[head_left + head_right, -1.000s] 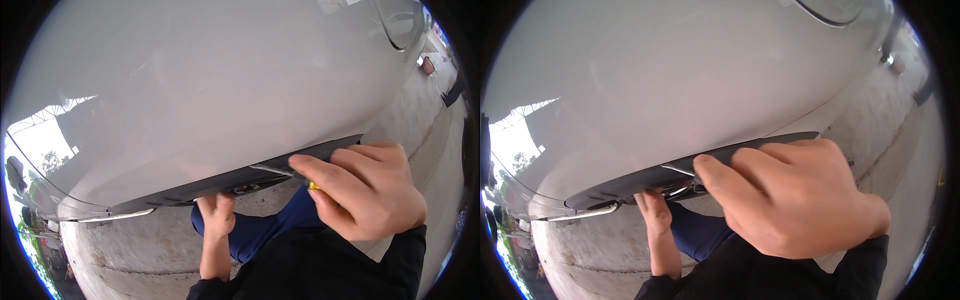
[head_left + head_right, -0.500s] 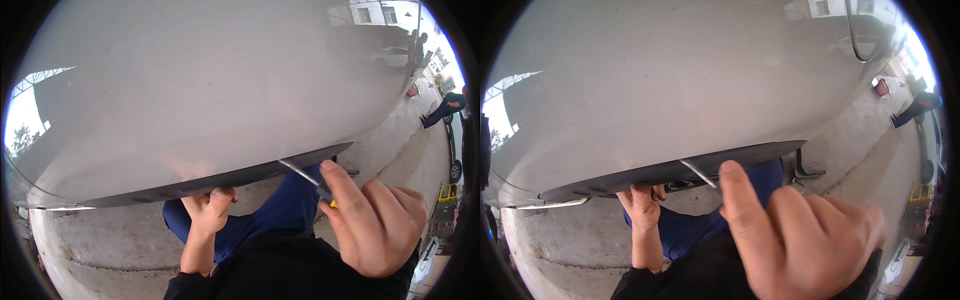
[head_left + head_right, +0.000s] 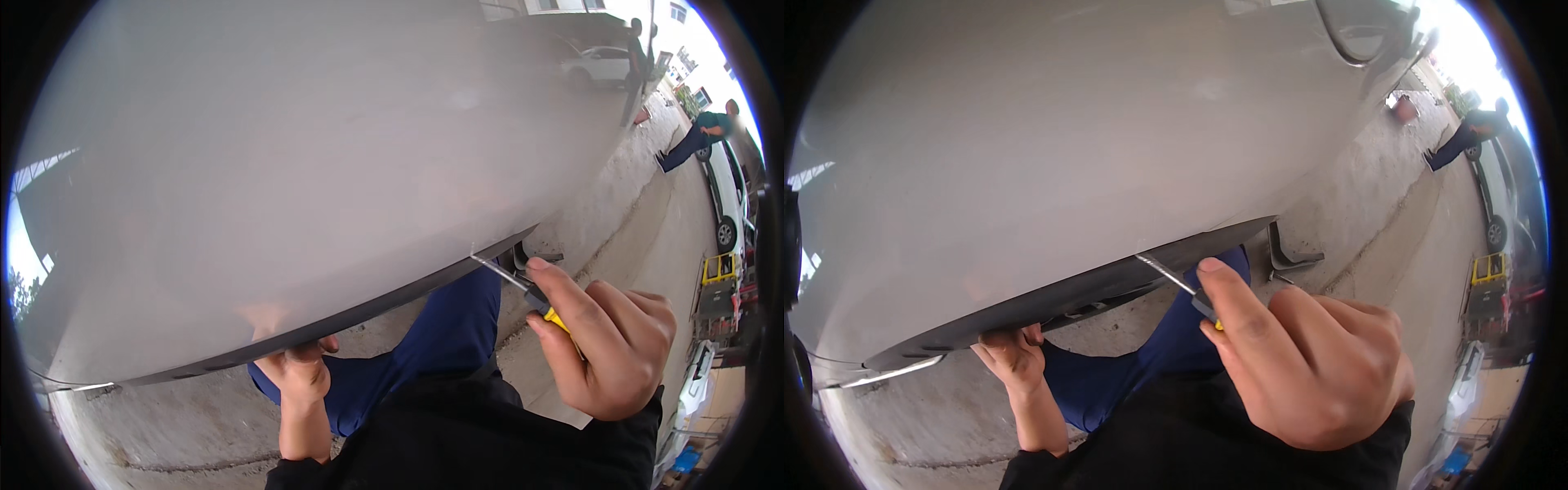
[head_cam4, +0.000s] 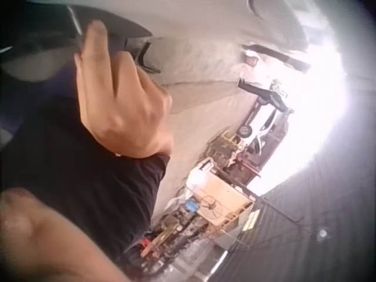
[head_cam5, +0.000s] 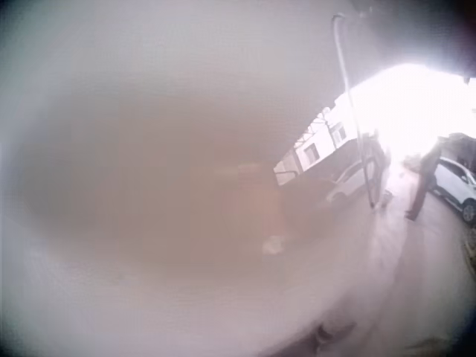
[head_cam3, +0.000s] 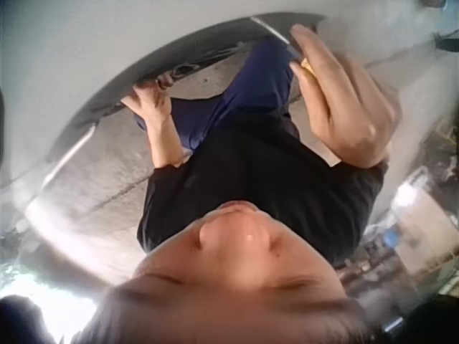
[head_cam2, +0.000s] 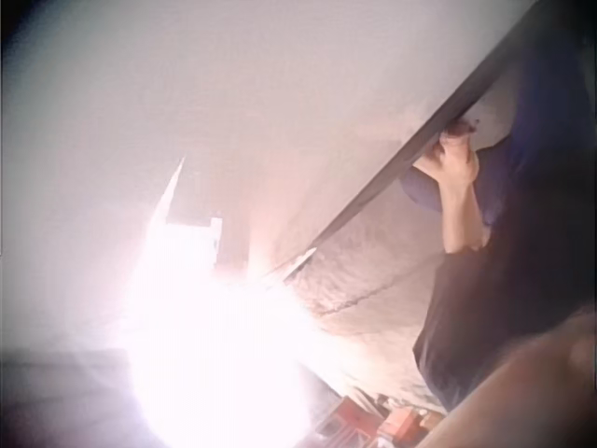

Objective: The person uses a yellow-handled screwdriver to pry and align a black plastic wheel arch molding along the side of a white car. They repeatedly insert the tool into the seam and press the molding into place, working along the length of the wheel well.

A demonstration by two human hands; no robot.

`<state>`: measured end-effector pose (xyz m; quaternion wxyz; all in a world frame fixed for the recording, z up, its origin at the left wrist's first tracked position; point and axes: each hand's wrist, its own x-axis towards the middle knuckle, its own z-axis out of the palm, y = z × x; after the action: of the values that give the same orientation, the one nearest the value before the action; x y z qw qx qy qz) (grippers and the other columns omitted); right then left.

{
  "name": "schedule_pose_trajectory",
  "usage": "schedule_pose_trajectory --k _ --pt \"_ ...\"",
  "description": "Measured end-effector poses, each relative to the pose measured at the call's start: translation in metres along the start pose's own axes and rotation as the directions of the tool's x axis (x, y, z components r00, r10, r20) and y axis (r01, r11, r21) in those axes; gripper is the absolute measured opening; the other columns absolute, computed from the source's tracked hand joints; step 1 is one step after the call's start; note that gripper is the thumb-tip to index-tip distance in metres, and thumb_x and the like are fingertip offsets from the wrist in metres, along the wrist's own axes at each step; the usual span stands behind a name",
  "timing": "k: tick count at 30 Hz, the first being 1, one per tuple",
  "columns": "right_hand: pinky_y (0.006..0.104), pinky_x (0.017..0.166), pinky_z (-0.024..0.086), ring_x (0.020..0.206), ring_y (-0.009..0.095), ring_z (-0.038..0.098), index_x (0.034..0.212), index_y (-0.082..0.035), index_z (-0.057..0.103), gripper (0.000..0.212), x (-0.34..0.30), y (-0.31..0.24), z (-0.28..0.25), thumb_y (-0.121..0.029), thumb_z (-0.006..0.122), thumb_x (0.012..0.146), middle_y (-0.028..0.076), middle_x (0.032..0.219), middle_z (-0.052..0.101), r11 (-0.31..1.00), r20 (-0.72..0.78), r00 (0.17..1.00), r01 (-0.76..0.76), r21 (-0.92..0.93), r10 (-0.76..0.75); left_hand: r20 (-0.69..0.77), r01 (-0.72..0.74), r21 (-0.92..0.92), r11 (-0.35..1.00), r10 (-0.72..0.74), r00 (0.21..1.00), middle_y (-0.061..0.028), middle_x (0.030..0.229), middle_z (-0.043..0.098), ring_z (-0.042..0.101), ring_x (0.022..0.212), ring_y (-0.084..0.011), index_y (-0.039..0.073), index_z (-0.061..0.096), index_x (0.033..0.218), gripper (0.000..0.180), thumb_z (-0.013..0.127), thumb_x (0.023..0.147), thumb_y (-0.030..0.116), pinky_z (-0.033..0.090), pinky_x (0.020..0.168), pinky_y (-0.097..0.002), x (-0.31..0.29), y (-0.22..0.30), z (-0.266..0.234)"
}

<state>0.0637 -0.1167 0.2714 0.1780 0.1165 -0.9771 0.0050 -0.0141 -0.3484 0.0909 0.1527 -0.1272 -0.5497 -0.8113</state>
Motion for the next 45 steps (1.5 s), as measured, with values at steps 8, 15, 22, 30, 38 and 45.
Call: schedule_pose_trajectory --k 8,15,22,30,38,45 --pt "0.0267 0.044 0.038 0.048 0.017 0.06 0.098 -0.001 0.074 0.032 0.029 0.038 0.008 -0.014 0.083 0.07 0.008 0.066 0.067 0.968 0.026 0.983 0.174 0.182 -0.182 0.012 -0.042 0.003 0.999 0.042 0.999 -0.0062 0.072 0.058 0.049 0.047 -0.0105 0.002 0.052 0.117 0.057 0.064 0.094 0.053 0.039 0.044 -0.0218 -0.002 -0.011 -0.008" --pt "0.0255 0.043 0.04 0.047 0.017 0.06 0.086 -0.003 0.071 0.026 0.052 0.041 0.013 -0.016 0.085 0.07 0.007 0.062 0.066 0.907 0.029 0.95 0.288 0.307 -0.312 0.04 -0.052 0.051 0.997 0.05 0.998 -0.0048 0.069 0.057 0.048 0.047 -0.0094 0.002 0.05 0.118 0.059 0.065 0.092 0.053 0.038 0.045 -0.0223 0.003 -0.005 -0.003" --pt "0.0263 0.042 0.04 0.047 0.018 0.061 0.082 -0.003 0.07 0.026 0.067 0.048 0.004 -0.016 0.086 0.066 0.007 0.06 0.064 0.865 0.075 0.911 0.357 0.352 -0.406 0.169 -0.088 0.116 0.989 0.068 0.983 0.0002 0.066 0.048 0.04 0.049 -0.0077 0.011 0.043 0.13 0.053 0.053 0.099 0.053 0.037 0.048 -0.0257 0.002 -0.005 -0.002" --pt "0.0286 0.043 0.042 0.047 0.018 0.06 0.08 -0.001 0.069 0.026 0.077 0.053 -0.002 -0.016 0.086 0.067 0.007 0.06 0.063 0.837 0.109 0.873 0.411 0.363 -0.476 0.205 -0.083 0.066 0.994 0.068 0.976 0.0014 0.064 0.047 0.04 0.05 -0.0076 0.012 0.047 0.12 0.046 0.055 0.099 0.052 0.037 0.048 -0.0257 0.009 -0.002 0.002" --pt "0.0278 0.046 0.042 0.046 0.017 0.057 0.082 -0.001 0.066 0.029 0.076 0.042 0.019 -0.018 0.086 0.069 0.004 0.059 0.059 0.775 0.023 0.836 0.497 0.389 -0.548 0.166 -0.027 0.02 0.999 0.024 0.986 0.0012 0.062 0.048 0.044 0.052 -0.0082 0.008 0.051 0.11 0.044 0.062 0.096 0.049 0.037 0.049 -0.0256 0.007 -0.004 -0.001" --pt "0.0267 0.047 0.043 0.048 0.013 0.056 0.084 0.0 0.066 0.032 0.084 0.033 0.003 -0.019 0.086 0.068 0.002 0.061 0.059 0.773 0.036 0.793 0.582 0.252 -0.608 0.121 0.01 0.035 0.999 -0.014 0.993 -0.0023 0.074 0.062 0.056 0.064 -0.011 0.001 0.061 0.089 0.032 0.073 0.093 0.03 0.043 0.057 -0.0257 0.004 -0.005 -0.012"
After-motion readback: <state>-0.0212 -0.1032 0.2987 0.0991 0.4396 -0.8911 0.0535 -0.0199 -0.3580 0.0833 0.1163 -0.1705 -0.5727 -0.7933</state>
